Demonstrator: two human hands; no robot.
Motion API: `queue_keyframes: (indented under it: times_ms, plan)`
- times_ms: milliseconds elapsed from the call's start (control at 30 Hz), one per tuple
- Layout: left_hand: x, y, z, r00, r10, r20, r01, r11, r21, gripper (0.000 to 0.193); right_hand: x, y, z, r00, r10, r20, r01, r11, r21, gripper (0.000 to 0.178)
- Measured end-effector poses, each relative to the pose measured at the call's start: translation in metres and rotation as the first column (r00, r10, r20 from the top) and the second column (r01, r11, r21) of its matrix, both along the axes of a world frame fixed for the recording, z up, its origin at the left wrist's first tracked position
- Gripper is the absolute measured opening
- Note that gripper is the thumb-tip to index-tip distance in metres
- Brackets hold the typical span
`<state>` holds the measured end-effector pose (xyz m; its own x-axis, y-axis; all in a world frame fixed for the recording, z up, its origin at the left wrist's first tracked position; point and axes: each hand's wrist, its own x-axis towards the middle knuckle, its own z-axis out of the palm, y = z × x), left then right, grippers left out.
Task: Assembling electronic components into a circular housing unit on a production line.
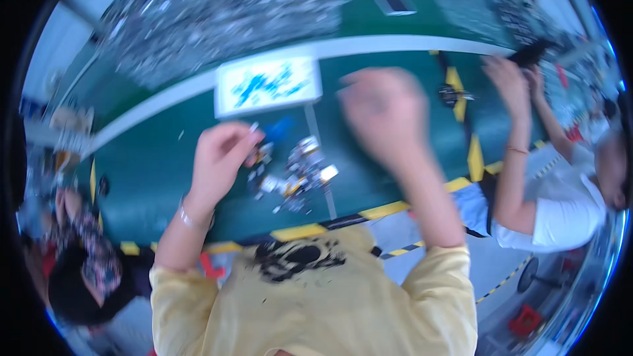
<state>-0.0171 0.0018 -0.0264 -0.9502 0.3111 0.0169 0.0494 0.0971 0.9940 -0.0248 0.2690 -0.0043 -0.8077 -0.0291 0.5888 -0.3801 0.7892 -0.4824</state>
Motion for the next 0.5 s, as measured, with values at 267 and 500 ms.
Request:
queue_keyframes:
  times_ms: [267,500]
  plan:
    - [0.024,0.000,-0.012,0.989,0.128,-0.075,-0.124,0.990,0.065,0.006,0.005,-0.096,-0.034,0.842,0.523,-0.130,-0.532,0.846,-0.039,0.011]
    - [0.025,0.009,-0.025,0.975,0.181,-0.132,-0.173,0.983,0.069,0.008,0.009,-0.090,-0.048,0.855,0.519,-0.009,-0.503,0.823,-0.264,0.014]
